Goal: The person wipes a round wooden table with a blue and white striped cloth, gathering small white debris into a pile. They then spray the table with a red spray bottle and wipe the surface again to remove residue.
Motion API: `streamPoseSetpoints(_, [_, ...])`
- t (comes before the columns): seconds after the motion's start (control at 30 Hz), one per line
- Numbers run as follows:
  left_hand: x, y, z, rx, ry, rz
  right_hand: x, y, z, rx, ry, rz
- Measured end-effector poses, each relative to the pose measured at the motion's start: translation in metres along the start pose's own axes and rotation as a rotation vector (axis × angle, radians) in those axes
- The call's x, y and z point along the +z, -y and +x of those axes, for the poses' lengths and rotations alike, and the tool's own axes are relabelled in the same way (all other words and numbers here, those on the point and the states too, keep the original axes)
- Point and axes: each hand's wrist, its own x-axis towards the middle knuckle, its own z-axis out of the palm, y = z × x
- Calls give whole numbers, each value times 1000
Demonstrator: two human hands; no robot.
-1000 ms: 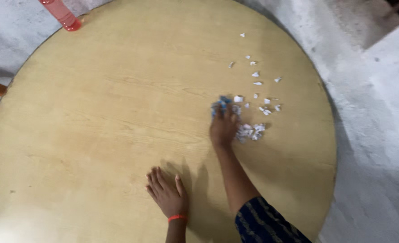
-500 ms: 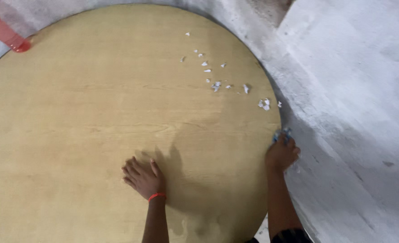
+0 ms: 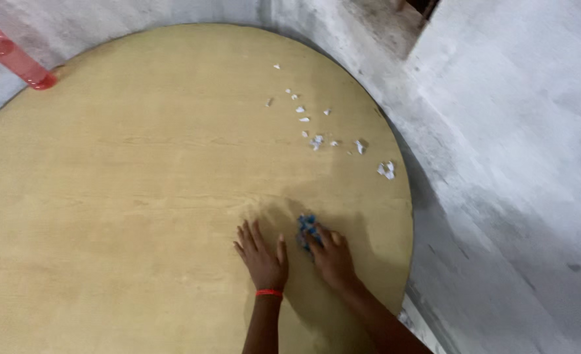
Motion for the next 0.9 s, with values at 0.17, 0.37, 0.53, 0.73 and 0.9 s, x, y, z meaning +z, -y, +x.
streamPoseSetpoints(0.17, [-7, -7, 39, -71, -20, 10, -12, -60, 62, 228, -54, -156])
streamPoseSetpoints(0.37, [31, -4, 106, -167, -116, -34, 52, 4, 156, -94, 38, 207])
streamPoseSetpoints(0.53, [43, 12, 143, -183, -210, -16, 116, 56, 286, -288, 21, 263])
streamPoseSetpoints(0.73, [81, 36, 165, -77, -117, 118, 183, 50, 451, -136, 17, 180])
streamPoseSetpoints(0.9, [110, 58, 163, -25, -191, 235, 220, 3, 566, 2, 103, -132])
